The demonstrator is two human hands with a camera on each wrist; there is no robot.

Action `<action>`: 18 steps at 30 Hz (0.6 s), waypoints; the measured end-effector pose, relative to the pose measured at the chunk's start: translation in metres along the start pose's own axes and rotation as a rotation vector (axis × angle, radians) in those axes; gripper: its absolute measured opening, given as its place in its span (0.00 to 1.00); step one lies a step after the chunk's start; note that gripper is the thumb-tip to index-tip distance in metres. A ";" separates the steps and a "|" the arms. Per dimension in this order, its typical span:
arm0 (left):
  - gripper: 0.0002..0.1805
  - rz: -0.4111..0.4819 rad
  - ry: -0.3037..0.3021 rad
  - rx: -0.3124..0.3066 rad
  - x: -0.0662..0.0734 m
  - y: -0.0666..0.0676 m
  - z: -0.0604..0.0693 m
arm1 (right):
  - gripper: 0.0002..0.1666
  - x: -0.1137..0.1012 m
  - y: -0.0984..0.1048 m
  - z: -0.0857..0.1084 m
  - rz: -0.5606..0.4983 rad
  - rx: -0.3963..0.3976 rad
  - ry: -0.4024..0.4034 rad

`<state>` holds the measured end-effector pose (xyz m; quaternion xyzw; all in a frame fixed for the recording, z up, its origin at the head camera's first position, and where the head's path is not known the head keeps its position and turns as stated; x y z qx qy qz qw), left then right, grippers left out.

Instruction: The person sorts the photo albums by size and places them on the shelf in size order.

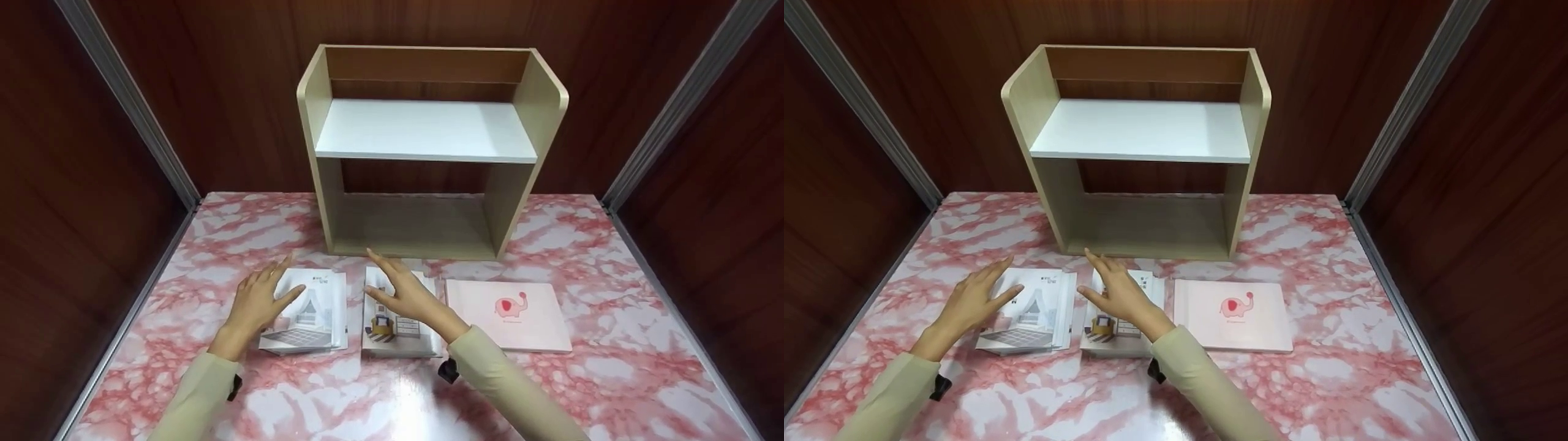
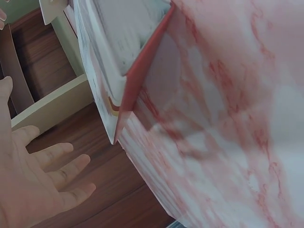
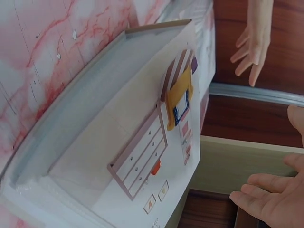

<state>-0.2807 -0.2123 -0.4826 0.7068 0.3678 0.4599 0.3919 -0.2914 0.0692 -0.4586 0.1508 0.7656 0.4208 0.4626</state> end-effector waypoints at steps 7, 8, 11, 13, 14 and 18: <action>0.41 -0.005 0.015 -0.009 -0.005 -0.001 0.002 | 0.42 0.000 -0.005 -0.001 -0.018 -0.007 0.000; 0.41 -0.005 0.018 -0.014 -0.006 -0.002 0.003 | 0.42 0.000 -0.006 -0.001 -0.017 -0.009 -0.003; 0.41 -0.001 0.027 -0.028 -0.008 -0.003 0.005 | 0.42 -0.001 -0.010 0.000 -0.018 -0.020 -0.009; 0.41 0.003 0.032 -0.030 -0.009 -0.004 0.007 | 0.42 -0.002 -0.012 0.001 -0.022 -0.026 -0.014; 0.41 0.006 0.033 -0.029 -0.010 -0.004 0.008 | 0.42 -0.002 -0.013 0.001 -0.026 -0.029 -0.015; 0.41 0.024 0.043 -0.021 -0.013 -0.005 0.011 | 0.42 -0.003 -0.018 0.003 -0.032 -0.044 -0.019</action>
Point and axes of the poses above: each hand's wrist, its own z-axis away from the middle knuckle, its own y-axis out of the back of the hand, x = y × z, the point moved 4 cm from there along -z, towards the middle knuckle, and after that the axes turned 5 degrees about -y, right-handed, at the moved point
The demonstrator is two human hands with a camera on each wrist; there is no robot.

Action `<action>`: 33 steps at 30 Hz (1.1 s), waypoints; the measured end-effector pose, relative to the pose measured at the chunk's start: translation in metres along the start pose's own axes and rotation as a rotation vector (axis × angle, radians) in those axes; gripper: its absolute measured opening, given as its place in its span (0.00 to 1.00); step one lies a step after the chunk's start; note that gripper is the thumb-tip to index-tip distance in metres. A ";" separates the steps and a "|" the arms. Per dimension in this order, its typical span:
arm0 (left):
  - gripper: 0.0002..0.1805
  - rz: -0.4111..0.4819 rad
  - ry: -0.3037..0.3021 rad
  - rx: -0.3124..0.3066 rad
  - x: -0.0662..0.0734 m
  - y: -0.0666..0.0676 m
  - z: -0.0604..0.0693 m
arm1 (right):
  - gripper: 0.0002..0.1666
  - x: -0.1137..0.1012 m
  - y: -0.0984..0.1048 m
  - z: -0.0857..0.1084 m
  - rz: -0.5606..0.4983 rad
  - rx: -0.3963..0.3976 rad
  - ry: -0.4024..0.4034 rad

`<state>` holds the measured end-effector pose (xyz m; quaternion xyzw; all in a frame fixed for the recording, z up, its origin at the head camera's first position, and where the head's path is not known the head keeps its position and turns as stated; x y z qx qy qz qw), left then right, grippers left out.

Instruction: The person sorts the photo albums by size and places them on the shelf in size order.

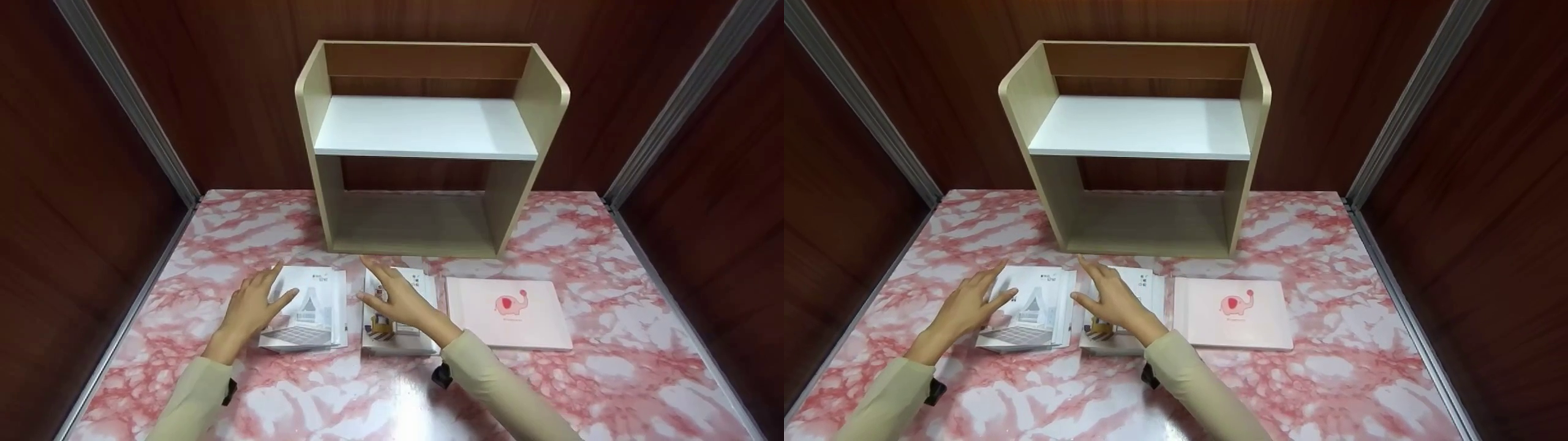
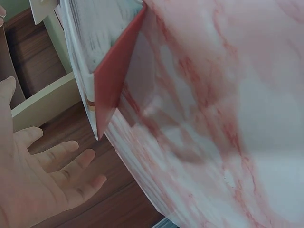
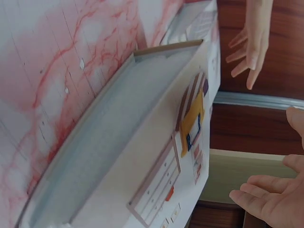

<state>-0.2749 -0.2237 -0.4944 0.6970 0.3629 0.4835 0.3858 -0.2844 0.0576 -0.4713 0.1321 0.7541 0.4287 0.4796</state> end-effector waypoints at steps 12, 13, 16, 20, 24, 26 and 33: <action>0.42 0.005 0.032 0.004 -0.007 -0.004 0.005 | 0.41 -0.005 -0.012 0.002 -0.011 -0.002 0.004; 0.42 0.005 0.034 0.003 -0.007 -0.005 0.006 | 0.41 -0.005 -0.013 0.002 -0.010 0.001 0.003; 0.42 0.000 0.039 -0.003 -0.008 -0.005 0.007 | 0.40 -0.005 -0.016 0.002 -0.014 0.006 -0.010; 0.42 -0.013 0.047 -0.015 -0.009 -0.005 0.008 | 0.40 -0.005 -0.021 0.003 -0.023 0.008 -0.026; 0.42 0.001 0.059 -0.031 -0.011 -0.006 0.012 | 0.39 -0.006 -0.024 0.003 -0.022 0.009 -0.015; 0.42 0.015 0.063 -0.030 -0.012 -0.006 0.013 | 0.39 -0.007 -0.025 0.003 -0.016 0.007 -0.005; 0.44 0.021 0.067 -0.003 -0.016 -0.006 0.018 | 0.40 -0.010 -0.030 0.003 -0.016 0.012 0.013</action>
Point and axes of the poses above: each hand's wrist, its own z-axis away from the middle knuckle, its own y-axis out of the back of the hand, x = y × z, the point moved 4 cm from there along -z, towards the middle knuckle, and after that the axes turned 5 degrees about -y, right-handed, at the moved point
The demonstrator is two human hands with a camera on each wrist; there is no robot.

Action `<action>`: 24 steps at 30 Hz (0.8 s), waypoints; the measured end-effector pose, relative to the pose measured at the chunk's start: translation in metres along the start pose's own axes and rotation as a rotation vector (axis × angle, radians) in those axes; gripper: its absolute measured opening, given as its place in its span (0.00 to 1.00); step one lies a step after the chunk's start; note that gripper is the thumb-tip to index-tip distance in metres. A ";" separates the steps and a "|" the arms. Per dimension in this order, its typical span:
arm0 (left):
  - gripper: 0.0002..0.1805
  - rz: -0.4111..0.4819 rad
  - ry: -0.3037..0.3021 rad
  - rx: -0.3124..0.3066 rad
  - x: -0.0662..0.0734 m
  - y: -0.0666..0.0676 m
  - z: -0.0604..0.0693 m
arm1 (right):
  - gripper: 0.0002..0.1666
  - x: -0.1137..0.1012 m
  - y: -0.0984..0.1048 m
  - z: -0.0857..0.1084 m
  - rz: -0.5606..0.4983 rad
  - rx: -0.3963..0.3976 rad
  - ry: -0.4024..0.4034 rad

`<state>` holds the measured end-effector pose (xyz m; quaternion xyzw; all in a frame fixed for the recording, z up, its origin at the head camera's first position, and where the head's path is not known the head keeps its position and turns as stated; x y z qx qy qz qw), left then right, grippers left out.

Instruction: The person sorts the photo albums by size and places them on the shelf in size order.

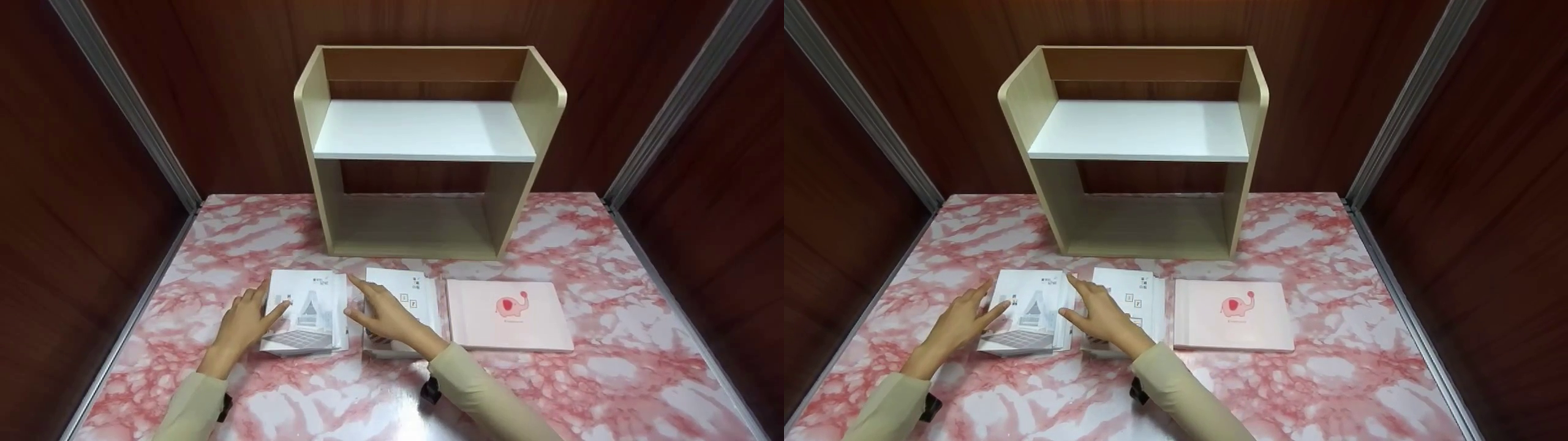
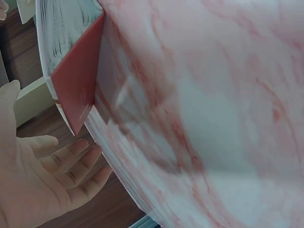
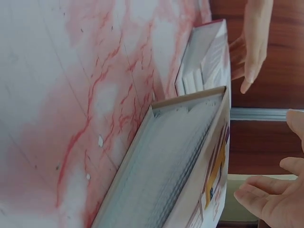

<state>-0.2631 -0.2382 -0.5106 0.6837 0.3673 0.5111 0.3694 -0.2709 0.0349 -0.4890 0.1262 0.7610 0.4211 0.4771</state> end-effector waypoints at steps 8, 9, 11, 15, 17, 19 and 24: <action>0.45 -0.012 0.043 -0.022 -0.005 -0.004 0.004 | 0.40 -0.004 -0.008 -0.001 -0.015 -0.019 -0.009; 0.45 -0.016 0.047 -0.026 -0.006 -0.004 0.005 | 0.40 -0.004 -0.009 -0.001 -0.021 -0.022 -0.008; 0.44 -0.023 0.048 -0.030 -0.007 -0.005 0.005 | 0.40 -0.005 -0.012 -0.002 -0.035 -0.023 -0.004; 0.42 -0.032 0.044 -0.022 -0.009 -0.007 0.008 | 0.40 -0.007 -0.017 -0.001 -0.048 -0.018 0.008; 0.41 -0.031 0.040 -0.013 -0.010 -0.008 0.009 | 0.40 -0.009 -0.018 0.000 -0.049 -0.013 0.010; 0.41 -0.030 0.035 -0.009 -0.010 -0.008 0.009 | 0.39 -0.011 -0.018 0.000 -0.050 -0.005 0.015; 0.40 -0.028 0.023 -0.006 -0.010 -0.009 0.012 | 0.38 -0.015 -0.022 -0.002 -0.062 -0.008 0.005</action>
Point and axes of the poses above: each hand's wrist, its own z-axis away from the middle knuckle, its own y-axis out of the back of the hand, x = y × z, the point moved 4 cm from there along -z, towards the middle knuckle, and after that the axes turned 5 degrees about -y, right-handed, at the moved point
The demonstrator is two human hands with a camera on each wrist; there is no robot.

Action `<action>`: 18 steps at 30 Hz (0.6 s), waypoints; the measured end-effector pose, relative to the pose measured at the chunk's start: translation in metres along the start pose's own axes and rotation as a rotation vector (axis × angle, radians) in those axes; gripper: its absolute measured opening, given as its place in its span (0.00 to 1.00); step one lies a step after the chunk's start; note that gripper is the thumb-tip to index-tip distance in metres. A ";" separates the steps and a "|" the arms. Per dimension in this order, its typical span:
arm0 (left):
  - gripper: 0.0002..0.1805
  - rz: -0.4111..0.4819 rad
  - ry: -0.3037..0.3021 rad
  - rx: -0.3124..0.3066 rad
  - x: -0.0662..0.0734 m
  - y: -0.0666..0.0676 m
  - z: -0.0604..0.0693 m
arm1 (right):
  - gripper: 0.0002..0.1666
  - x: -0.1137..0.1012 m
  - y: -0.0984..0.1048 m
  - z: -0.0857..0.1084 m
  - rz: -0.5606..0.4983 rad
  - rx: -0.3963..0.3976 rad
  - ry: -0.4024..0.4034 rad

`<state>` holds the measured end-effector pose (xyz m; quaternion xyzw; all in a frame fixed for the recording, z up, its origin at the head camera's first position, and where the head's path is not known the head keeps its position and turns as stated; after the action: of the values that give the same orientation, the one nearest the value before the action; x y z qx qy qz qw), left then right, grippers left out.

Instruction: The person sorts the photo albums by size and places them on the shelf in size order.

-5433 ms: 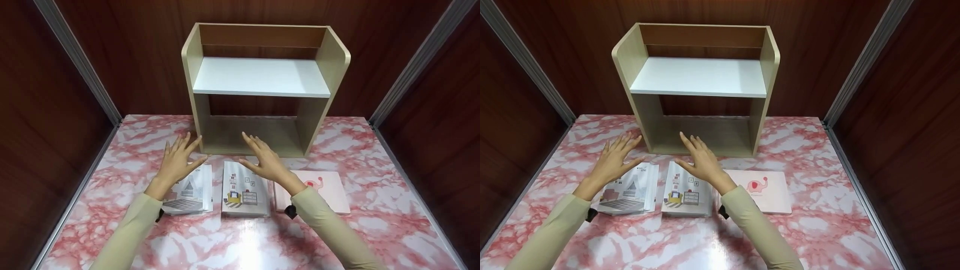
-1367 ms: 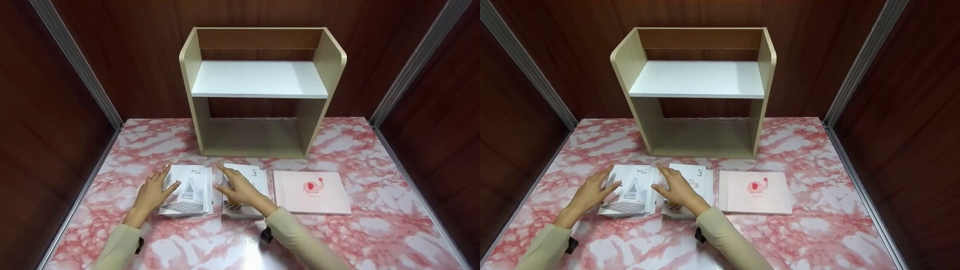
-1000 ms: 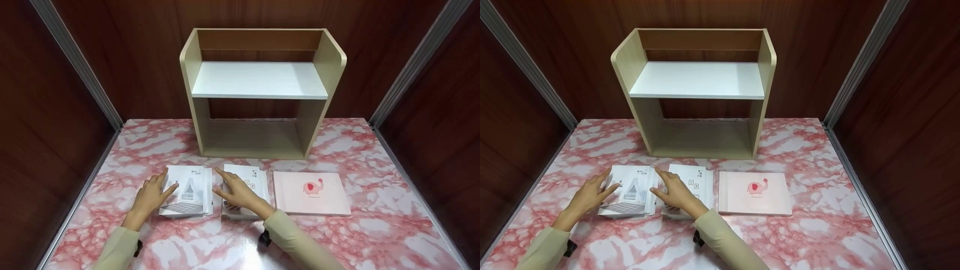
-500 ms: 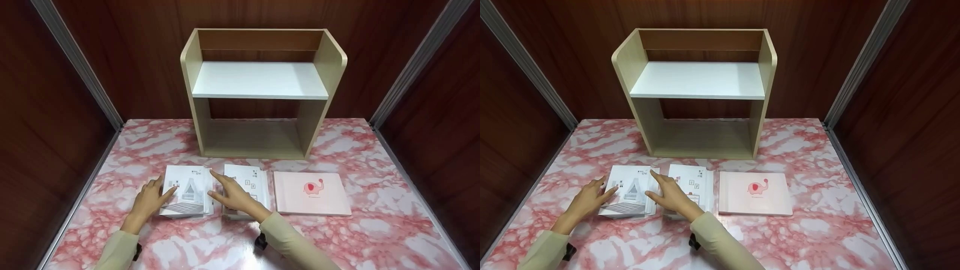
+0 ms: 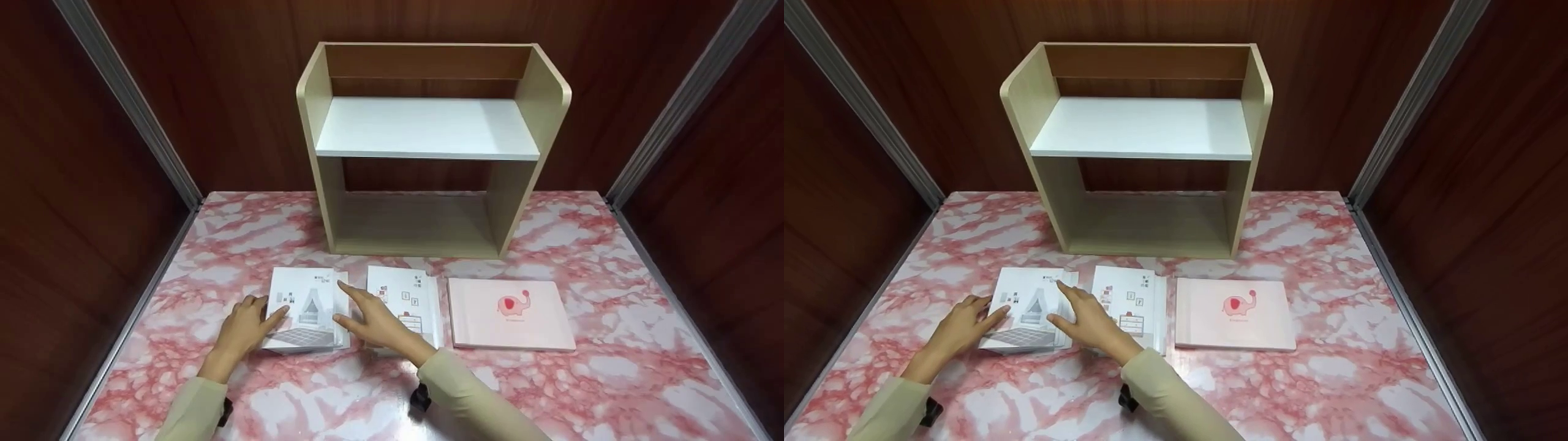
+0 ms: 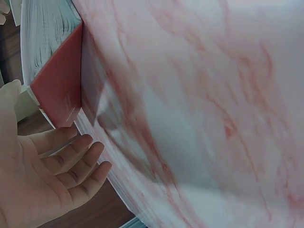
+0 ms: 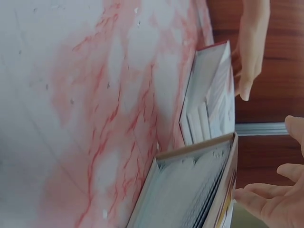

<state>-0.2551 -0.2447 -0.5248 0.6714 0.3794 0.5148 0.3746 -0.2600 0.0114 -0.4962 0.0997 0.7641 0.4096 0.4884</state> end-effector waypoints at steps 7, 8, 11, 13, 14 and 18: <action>0.35 -0.016 0.007 0.005 0.001 -0.003 0.002 | 0.39 -0.006 -0.009 -0.005 0.016 -0.062 -0.048; 0.35 -0.019 0.007 0.005 0.001 -0.004 0.002 | 0.39 -0.007 -0.009 -0.006 0.020 -0.061 -0.043; 0.33 -0.021 0.006 0.001 0.001 -0.004 0.003 | 0.38 -0.009 -0.012 -0.008 0.020 -0.058 -0.035; 0.33 -0.022 0.006 -0.003 0.000 -0.005 0.003 | 0.38 -0.010 -0.013 -0.008 0.014 -0.056 -0.032; 0.33 -0.022 0.008 -0.006 0.000 -0.005 0.003 | 0.38 -0.010 -0.014 -0.009 0.011 -0.058 -0.035; 0.35 -0.015 0.018 -0.015 -0.002 -0.006 0.003 | 0.38 -0.009 -0.019 -0.009 0.006 -0.082 -0.057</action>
<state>-0.2534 -0.2441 -0.5315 0.6611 0.3837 0.5209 0.3801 -0.2587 -0.0107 -0.5024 0.0935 0.7322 0.4389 0.5123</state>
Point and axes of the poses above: each hand's wrist, its own z-axis away from the middle knuckle, its own y-axis out of the back of the hand, x = y × z, the point moved 4 cm from there along -z, towards the middle knuckle, and after that the axes turned 5 degrees about -y, right-handed, at the moved point
